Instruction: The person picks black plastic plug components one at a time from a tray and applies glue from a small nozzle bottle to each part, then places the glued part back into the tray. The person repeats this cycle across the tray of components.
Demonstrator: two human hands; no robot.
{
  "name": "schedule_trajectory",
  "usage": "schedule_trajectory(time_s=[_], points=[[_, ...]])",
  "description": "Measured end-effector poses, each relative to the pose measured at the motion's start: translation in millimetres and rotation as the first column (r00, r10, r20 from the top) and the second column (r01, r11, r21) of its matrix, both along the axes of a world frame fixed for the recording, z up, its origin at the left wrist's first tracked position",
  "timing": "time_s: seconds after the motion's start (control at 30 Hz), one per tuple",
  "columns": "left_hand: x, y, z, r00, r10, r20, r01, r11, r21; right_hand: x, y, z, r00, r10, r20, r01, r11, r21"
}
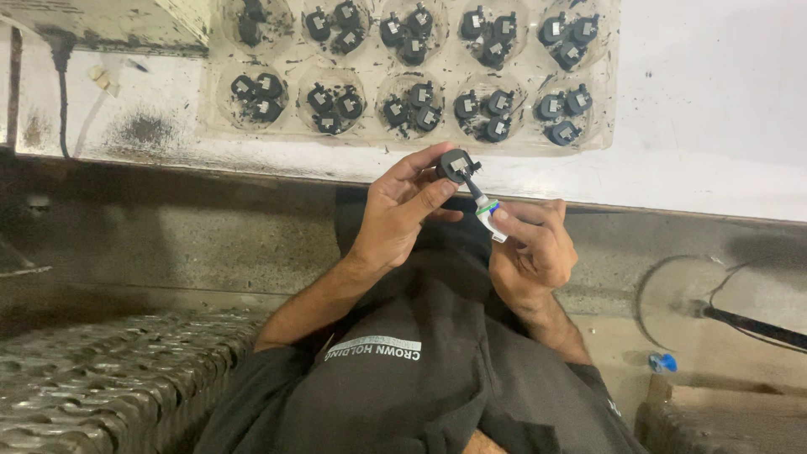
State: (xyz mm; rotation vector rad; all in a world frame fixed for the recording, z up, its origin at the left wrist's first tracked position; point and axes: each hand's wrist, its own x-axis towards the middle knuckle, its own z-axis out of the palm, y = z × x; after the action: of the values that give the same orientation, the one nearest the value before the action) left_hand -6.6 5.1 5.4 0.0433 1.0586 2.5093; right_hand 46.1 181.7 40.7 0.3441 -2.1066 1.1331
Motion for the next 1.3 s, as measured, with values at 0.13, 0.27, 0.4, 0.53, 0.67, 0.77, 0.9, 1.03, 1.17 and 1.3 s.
schedule_trajectory(time_s=[0.13, 0.27, 0.4, 0.53, 0.67, 0.77, 0.9, 1.03, 1.17, 1.3], points=[[1, 0, 2, 1.0, 0.003, -0.001, -0.003, 1.0, 0.012, 1, -1, -1, 1.0, 0.004, -0.015, -0.004, 1.0, -0.001], [1, -1, 3, 0.999, -0.002, 0.045, 0.001, 1.0, 0.027, 0, -1, -1, 1.0, 0.011, -0.02, -0.011, 1.0, -0.005], [4, 0, 2, 0.997, -0.009, 0.074, 0.009, 1.0, 0.003, -1, -2, 0, 0.999, 0.002, -0.034, -0.002, 1.0, 0.016], [6, 4, 1, 0.995, -0.026, 0.101, 0.024, 0.999, 0.022, 2, 1, -2, 1.0, 0.02, -0.018, -0.02, 1.0, -0.011], [5, 3, 3, 0.992, 0.009, 0.124, -0.015, 0.999, 0.044, 6, 2, -16, 0.997, 0.06, 0.055, -0.041, 0.952, -0.304], [3, 1, 3, 0.991, 0.02, 0.131, -0.026, 0.999, 0.043, 9, 9, -27, 0.988, 0.079, 0.131, -0.004, 0.868, -0.497], [2, 2, -2, 0.992, 0.046, 0.119, -0.049, 0.999, 0.018, 5, 18, -37, 0.97, 0.2, 0.138, -0.063, 0.756, -0.651], [3, 4, -12, 0.994, 0.058, 0.092, -0.057, 0.998, -0.008, 0, 18, -37, 0.955, 0.236, 0.18, -0.034, 0.689, -0.724], [4, 5, -17, 0.994, 0.063, 0.087, -0.061, 0.998, -0.025, 2, 14, -28, 0.977, 0.116, 0.179, -0.017, 0.88, -0.474], [4, 5, -16, 0.995, 0.062, 0.076, -0.059, 0.998, -0.03, 1, 7, -20, 0.995, -0.067, 0.078, 0.078, 0.987, -0.14]])
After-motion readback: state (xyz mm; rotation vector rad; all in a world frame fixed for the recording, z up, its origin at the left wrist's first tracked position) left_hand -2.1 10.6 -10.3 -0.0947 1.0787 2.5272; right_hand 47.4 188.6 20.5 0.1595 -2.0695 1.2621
